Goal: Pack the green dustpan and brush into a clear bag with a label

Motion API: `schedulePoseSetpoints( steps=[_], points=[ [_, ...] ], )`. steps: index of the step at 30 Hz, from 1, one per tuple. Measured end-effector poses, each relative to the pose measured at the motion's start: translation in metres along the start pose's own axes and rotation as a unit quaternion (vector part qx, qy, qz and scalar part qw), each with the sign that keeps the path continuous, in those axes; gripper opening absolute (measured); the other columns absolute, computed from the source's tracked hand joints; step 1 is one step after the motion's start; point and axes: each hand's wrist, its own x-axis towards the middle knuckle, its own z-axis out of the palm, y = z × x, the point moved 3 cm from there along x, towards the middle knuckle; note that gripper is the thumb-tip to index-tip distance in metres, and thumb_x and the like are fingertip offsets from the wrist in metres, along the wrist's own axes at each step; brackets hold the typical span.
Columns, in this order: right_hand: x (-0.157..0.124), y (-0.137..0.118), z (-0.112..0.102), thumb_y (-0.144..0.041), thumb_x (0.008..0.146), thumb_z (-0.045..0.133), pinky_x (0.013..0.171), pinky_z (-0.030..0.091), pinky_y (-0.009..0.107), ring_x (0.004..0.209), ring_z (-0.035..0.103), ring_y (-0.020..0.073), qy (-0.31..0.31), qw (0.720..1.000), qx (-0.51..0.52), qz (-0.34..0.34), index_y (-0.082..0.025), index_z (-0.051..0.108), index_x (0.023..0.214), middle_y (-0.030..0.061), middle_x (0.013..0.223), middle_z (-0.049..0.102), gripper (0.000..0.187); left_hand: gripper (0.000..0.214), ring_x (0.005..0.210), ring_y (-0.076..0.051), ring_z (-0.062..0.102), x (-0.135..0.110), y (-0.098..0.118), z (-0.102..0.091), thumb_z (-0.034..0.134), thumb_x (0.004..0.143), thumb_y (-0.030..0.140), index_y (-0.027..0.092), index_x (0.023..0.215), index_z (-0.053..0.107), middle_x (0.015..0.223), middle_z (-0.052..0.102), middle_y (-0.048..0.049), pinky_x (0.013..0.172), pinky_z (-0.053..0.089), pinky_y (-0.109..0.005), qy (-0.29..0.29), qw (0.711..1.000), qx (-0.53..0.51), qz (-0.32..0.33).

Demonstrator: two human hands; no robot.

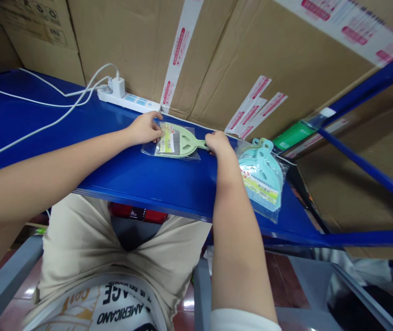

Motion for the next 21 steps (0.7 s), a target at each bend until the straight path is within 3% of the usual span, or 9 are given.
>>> schedulePoseSetpoints(
  steps=[5,11,17,21],
  points=[
    [-0.006,-0.007,0.003,-0.009,0.102,0.053,0.050,0.042,0.027,0.050,0.052,0.0179,-0.028,0.999,0.020,-0.001,-0.009,0.074,0.105,-0.0023,0.052,0.049,0.022,0.052,0.069,-0.019,0.071,0.001,-0.001,-0.002,0.063,0.087,0.001,0.013,0.137,0.061,0.077,0.071,-0.0010,0.078,0.061,-0.036,0.003,1.000,0.019,0.007],
    [-0.006,-0.008,0.003,-0.011,0.104,0.052,0.050,0.042,0.027,0.048,0.050,0.0174,-0.037,0.999,0.007,-0.012,-0.009,0.074,0.109,-0.0030,0.051,0.048,0.023,0.042,0.098,-0.024,0.077,0.005,-0.004,0.001,0.071,0.079,0.005,0.016,0.119,0.070,0.090,0.077,-0.0028,0.103,0.057,-0.038,0.023,0.994,0.062,0.091],
    [-0.007,-0.007,0.003,-0.010,0.104,0.052,0.050,0.041,0.027,0.049,0.050,0.0176,-0.041,0.999,0.007,-0.010,-0.010,0.074,0.109,-0.0026,0.052,0.049,0.023,0.056,0.096,-0.023,0.075,0.004,-0.009,0.000,0.071,0.074,0.008,0.014,0.129,0.067,0.099,0.079,-0.0047,0.100,0.058,-0.039,-0.031,0.992,0.063,0.101],
    [-0.008,-0.007,0.003,-0.011,0.103,0.052,0.052,0.042,0.027,0.050,0.052,0.0187,-0.042,0.999,0.007,-0.012,-0.012,0.074,0.109,-0.0014,0.054,0.051,0.023,0.056,0.098,-0.025,0.076,0.007,-0.014,0.002,0.073,0.070,0.014,0.017,0.126,0.068,0.102,0.080,-0.0057,0.100,0.059,-0.041,-0.038,0.990,0.053,0.127]
  ],
)
